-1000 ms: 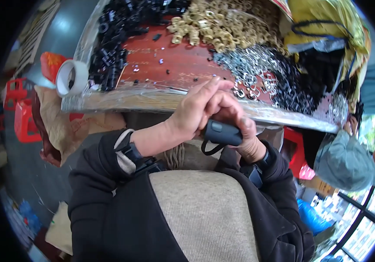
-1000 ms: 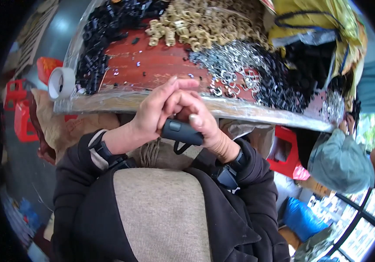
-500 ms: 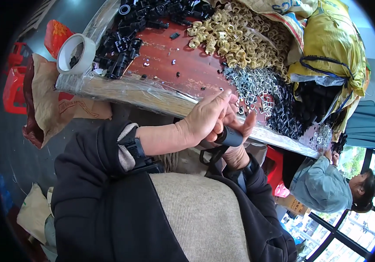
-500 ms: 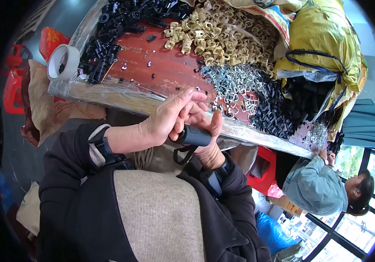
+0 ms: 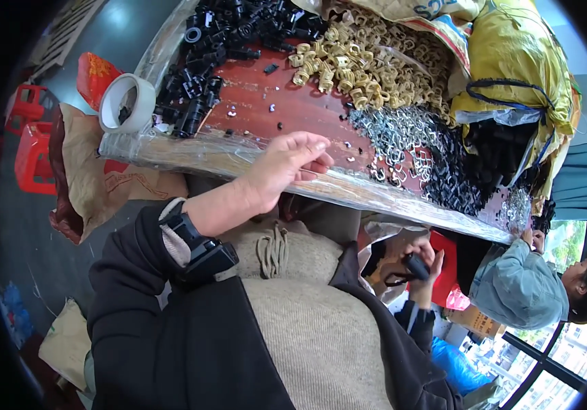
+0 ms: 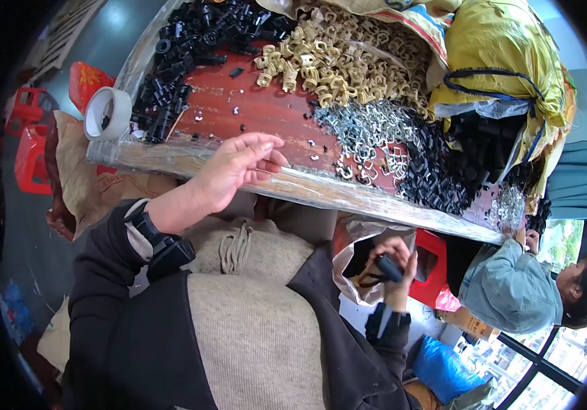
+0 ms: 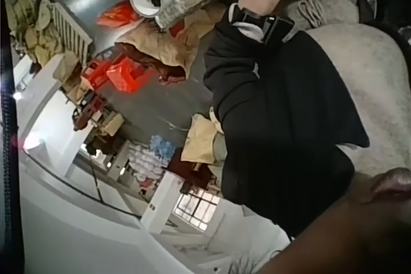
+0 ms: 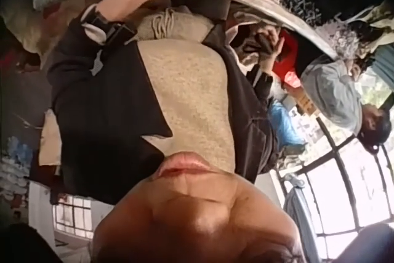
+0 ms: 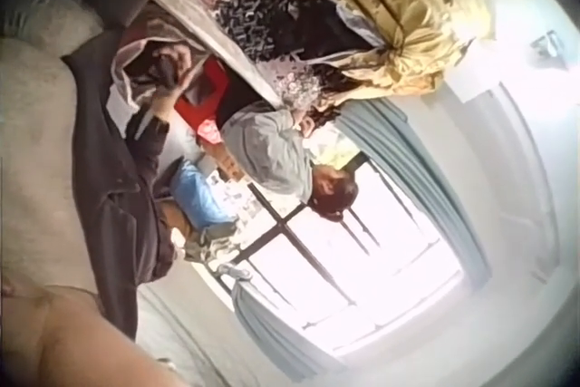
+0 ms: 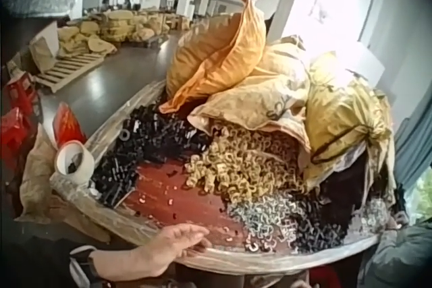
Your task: Assemble small plastic components and metal pins at a factory workstation.
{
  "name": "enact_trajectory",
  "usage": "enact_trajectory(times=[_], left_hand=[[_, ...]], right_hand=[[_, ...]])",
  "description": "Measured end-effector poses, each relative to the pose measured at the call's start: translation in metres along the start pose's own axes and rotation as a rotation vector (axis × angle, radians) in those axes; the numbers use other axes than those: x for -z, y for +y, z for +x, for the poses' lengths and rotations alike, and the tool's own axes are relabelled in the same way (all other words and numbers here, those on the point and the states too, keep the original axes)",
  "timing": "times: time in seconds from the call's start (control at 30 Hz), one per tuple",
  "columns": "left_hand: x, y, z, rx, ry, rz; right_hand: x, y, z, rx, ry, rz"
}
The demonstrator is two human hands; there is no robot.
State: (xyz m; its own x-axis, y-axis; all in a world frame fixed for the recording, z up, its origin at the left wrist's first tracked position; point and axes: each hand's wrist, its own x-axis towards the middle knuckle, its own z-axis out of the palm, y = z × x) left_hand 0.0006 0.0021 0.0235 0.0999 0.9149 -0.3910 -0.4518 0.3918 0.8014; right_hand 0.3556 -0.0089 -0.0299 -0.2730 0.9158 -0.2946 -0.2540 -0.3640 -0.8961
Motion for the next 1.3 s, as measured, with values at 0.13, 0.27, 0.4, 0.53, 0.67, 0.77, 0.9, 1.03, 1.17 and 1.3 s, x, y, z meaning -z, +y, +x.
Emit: enact_trajectory(times=[0.13, 0.27, 0.4, 0.53, 0.67, 0.77, 0.9, 1.03, 1.17, 1.3], left_hand=[[0.017, 0.016, 0.005, -0.043, 0.059, 0.041], [0.038, 0.024, 0.007, -0.086, 0.127, 0.1], [0.059, 0.035, 0.038, -0.375, 0.255, 0.683], [0.077, 0.063, 0.056, -0.981, 0.564, 1.661], [0.085, 0.079, 0.074, -0.399, 0.556, 1.988], [0.086, 0.085, 0.084, -0.353, 0.553, 2.028], [0.086, 0.085, 0.084, -0.326, 0.553, 2.083], [0.096, 0.079, 0.068, -0.563, 0.513, 2.068], [0.1, 0.072, 0.047, -0.845, 0.539, 1.732], [0.081, 0.073, 0.008, -0.578, 0.37, 0.824]], right_hand=[[0.106, 0.033, -0.026, -0.184, 0.255, 0.073], [0.159, 0.082, -0.029, -0.196, 0.513, 0.089], [0.21, 0.128, -0.024, 0.039, 0.417, -0.94], [0.19, 0.119, -0.021, -0.148, 0.532, -0.87], [0.117, 0.083, 0.0, -0.411, 0.325, -0.642], [0.095, 0.067, 0.01, -0.247, 0.014, -0.899], [0.035, 0.017, 0.017, -0.435, -0.266, -0.94], [-0.051, -0.042, 0.026, -0.4, -0.496, -0.737], [-0.133, -0.075, 0.063, -0.069, -0.822, -0.894], [-0.208, -0.054, 0.114, 0.374, -0.936, -1.199]])
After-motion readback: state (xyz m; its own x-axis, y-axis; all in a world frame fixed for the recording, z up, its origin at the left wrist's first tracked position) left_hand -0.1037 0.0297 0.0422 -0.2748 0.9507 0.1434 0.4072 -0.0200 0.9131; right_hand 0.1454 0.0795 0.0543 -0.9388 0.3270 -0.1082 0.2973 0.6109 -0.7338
